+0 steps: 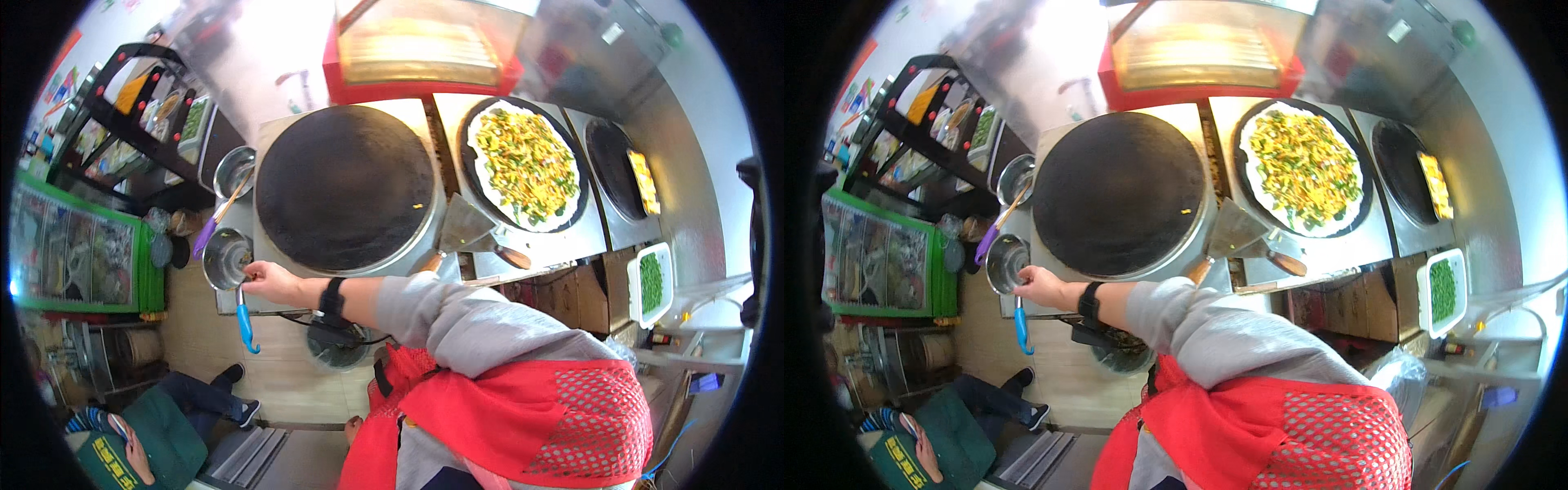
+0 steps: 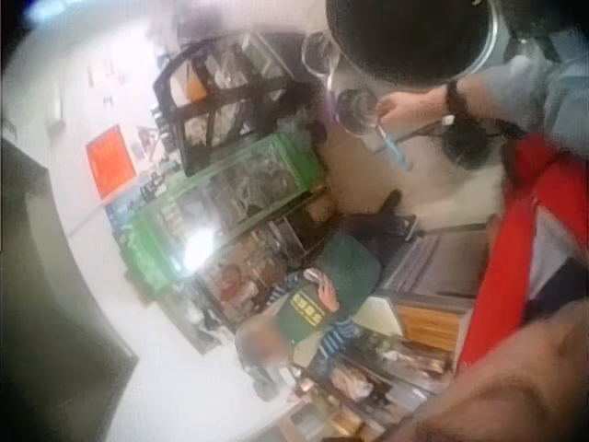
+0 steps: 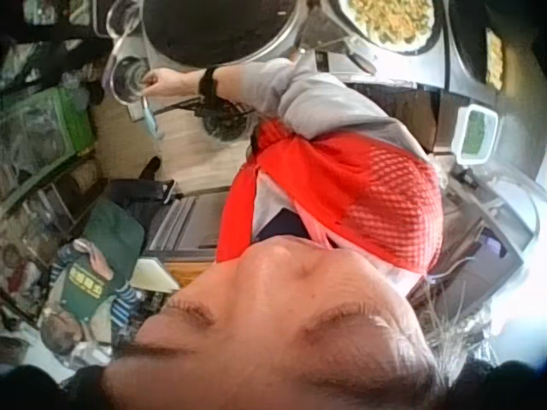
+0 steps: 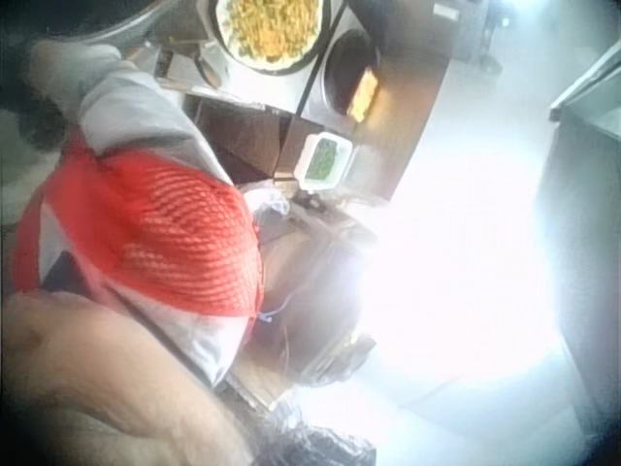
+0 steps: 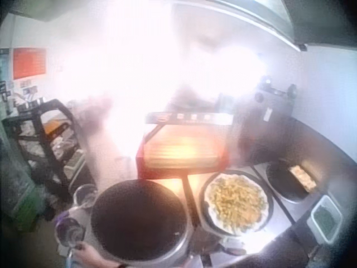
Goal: The person spreads a mixture of vegetables and egg onto a large, thin crepe cooking on a flat griddle using chopsticks and a ladle. They then use a spatula to fold the crepe and hand it to a customer.
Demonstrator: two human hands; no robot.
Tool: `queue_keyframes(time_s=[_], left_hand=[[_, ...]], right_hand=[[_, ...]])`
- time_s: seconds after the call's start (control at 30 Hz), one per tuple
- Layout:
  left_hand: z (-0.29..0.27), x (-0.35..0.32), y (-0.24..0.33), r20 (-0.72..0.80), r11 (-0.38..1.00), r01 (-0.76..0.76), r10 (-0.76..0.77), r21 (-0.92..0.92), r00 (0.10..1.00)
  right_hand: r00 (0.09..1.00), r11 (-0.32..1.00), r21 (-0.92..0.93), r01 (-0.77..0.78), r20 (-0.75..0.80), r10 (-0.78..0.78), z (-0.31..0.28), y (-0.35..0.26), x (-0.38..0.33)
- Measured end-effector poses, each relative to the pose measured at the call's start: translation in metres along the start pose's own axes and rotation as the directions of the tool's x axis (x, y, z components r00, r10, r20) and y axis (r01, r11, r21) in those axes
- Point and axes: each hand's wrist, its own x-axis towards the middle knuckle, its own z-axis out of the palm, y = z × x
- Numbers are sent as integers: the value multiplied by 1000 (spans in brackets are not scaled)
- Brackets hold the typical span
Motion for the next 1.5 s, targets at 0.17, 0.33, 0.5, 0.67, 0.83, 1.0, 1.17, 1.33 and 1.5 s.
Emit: queue_keyframes(time_s=[0.17, 0.33, 0.5, 0.67, 0.83, 1.0, 1.17, 1.33, 1.5], left_hand=[[-40, -2, 189, 23, 874, -436, 442, 215, 897], [-20, -65, 419, 123, 527, -833, 827, 167, 548], [65, -125, 554, 349, -80, -876, 931, 476, 104], [109, -128, 583, 532, -109, -806, 800, 582, 277], [83, -135, 572, 496, 11, -936, 846, 353, 197], [59, -150, 587, 536, -30, -956, 833, 292, 137], [71, -159, 615, 619, -116, -934, 775, 337, 127], [77, -161, 645, 686, -203, -927, 723, 316, 75], [86, -156, 678, 786, -294, -930, 618, 221, -8]], right_hand=[[951, 898, -333, 286, -11, -307, -125, -28, -148], [629, 338, -921, -195, -382, -677, -246, -17, -323], [709, 150, -856, -495, -498, -500, -278, 17, -362], [711, 260, -895, -364, -447, -543, -288, 26, -364], [843, 486, -840, -241, -429, -325, -306, 5, -468], [778, 422, -863, -276, -459, -430, -357, -21, -573], [836, 393, -874, -285, -427, -344, -394, -40, -579], [905, 328, -913, -241, -334, -264, -406, -59, -547], [928, 255, -953, -161, -234, -290, -406, -73, -505]])
